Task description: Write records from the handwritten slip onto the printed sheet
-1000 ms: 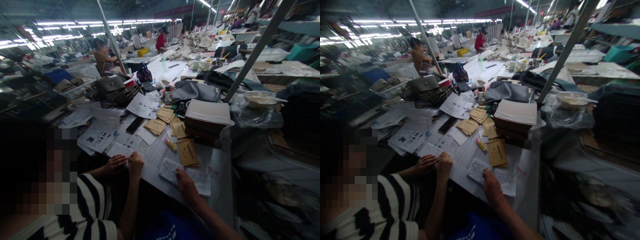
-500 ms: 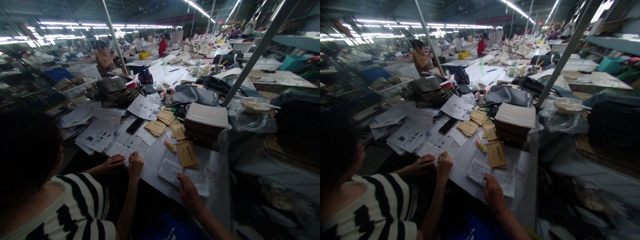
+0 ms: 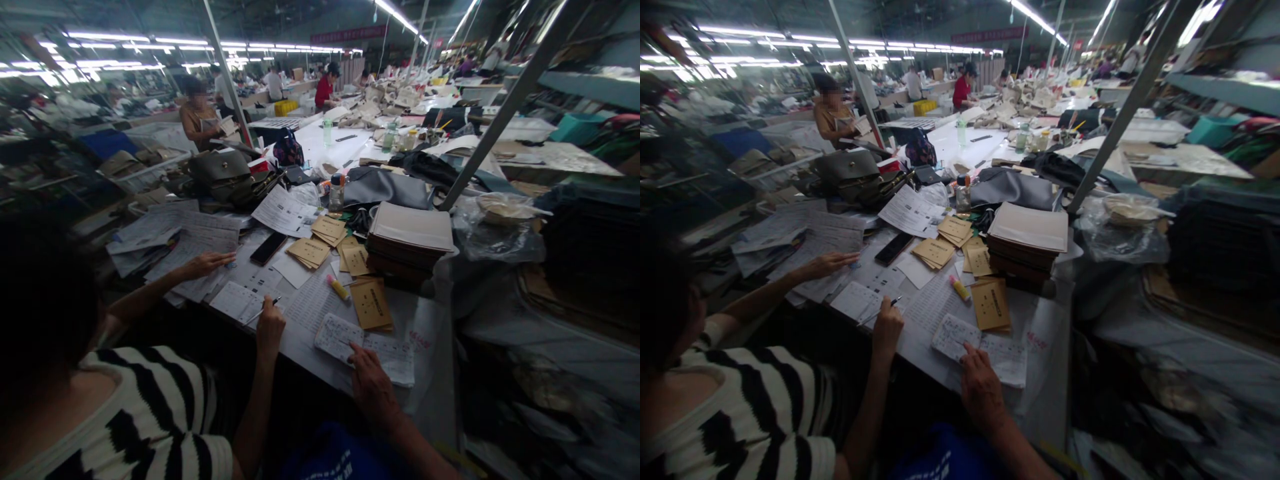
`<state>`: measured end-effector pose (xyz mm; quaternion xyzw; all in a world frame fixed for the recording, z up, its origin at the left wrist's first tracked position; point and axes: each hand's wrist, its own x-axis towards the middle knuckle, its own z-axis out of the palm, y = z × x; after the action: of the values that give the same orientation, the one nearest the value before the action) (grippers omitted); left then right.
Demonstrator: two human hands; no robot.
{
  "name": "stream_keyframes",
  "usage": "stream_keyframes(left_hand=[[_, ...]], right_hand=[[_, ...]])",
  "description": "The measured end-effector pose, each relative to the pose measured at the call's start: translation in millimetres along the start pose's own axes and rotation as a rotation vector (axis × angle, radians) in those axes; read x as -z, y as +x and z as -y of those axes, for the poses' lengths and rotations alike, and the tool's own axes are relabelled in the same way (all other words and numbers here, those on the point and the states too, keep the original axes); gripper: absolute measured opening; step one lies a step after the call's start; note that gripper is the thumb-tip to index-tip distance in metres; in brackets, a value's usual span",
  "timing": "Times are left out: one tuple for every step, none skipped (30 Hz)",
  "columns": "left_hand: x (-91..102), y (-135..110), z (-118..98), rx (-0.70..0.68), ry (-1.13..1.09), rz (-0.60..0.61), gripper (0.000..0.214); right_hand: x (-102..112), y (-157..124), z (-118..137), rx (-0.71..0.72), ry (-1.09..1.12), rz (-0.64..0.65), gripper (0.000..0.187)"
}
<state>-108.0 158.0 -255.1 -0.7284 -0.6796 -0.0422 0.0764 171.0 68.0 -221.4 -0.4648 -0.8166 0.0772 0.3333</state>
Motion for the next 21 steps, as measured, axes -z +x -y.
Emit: stream_keyframes(left_hand=[[0.2, 0, 0, -0.008, 0.049, -0.002, 0.050], [1.0, 0, 0, -0.015, 0.115, -0.002, 0.051], [2.2, 0, -1, -0.025, 0.202, 0.008, 0.053], [3.7, 0, -1, -0.040, 0.273, 0.024, 0.054], [5.5, 1, -2, -0.056, 0.344, 0.043, 0.054], [7.4, 1, -2, -0.076, 0.419, 0.064, 0.052], [9.3, 1, -3, -0.097, 0.498, 0.087, 0.050], [11.0, 1, -3, -0.115, 0.567, 0.109, 0.049], [12.6, 2, -4, -0.130, 0.614, 0.126, 0.048], [13.9, 2, -5, -0.142, 0.634, 0.138, 0.048], [15.0, 2, -5, -0.155, 0.657, 0.149, 0.047], [15.8, 2, -6, -0.160, 0.665, 0.151, 0.046], [16.4, 2, -6, -0.156, 0.659, 0.146, 0.045], [16.7, 2, -6, -0.149, 0.651, 0.139, 0.044], [16.6, 2, -6, -0.139, 0.635, 0.134, 0.042], [16.3, 2, -6, -0.123, 0.595, 0.130, 0.041], [15.6, 2, -6, -0.107, 0.539, 0.127, 0.038], [14.7, 1, -6, -0.094, 0.478, 0.125, 0.036], [13.6, 1, -6, -0.081, 0.421, 0.121, 0.033], [12.6, 2, -6, -0.067, 0.366, 0.113, 0.031], [11.7, 2, -6, -0.056, 0.323, 0.105, 0.029]], right_hand=[[-1, 0, 0, -0.004, -0.007, 0.005, 0.035], [-3, -1, -1, -0.009, -0.012, 0.011, 0.036], [-4, -2, -1, -0.016, -0.015, 0.014, 0.038], [-6, -3, -1, -0.021, -0.016, 0.015, 0.039], [-7, -4, -2, -0.022, -0.015, 0.015, 0.040], [-8, -4, -2, -0.018, -0.011, 0.018, 0.041], [-9, -4, -1, -0.012, -0.008, 0.016, 0.040], [-9, -5, -1, -0.006, -0.009, 0.011, 0.038], [-9, -5, -1, 0.001, -0.009, 0.010, 0.036], [-9, -5, 0, 0.006, -0.009, 0.018, 0.034], [-10, -5, 0, 0.010, -0.007, 0.026, 0.034], [-10, -5, 0, 0.011, -0.003, 0.038, 0.035], [-11, -6, 1, 0.010, 0.005, 0.050, 0.037], [-12, -7, 1, 0.009, 0.015, 0.062, 0.039], [-13, -8, 2, 0.005, 0.023, 0.073, 0.041], [-15, -9, 3, -0.002, 0.030, 0.081, 0.041], [-16, -10, 4, -0.009, 0.035, 0.092, 0.041], [-18, -11, 5, -0.016, 0.038, 0.104, 0.042], [-19, -12, 6, -0.022, 0.038, 0.117, 0.042], [-21, -12, 7, -0.028, 0.037, 0.135, 0.042], [-22, -13, 9, -0.034, 0.036, 0.152, 0.043]])
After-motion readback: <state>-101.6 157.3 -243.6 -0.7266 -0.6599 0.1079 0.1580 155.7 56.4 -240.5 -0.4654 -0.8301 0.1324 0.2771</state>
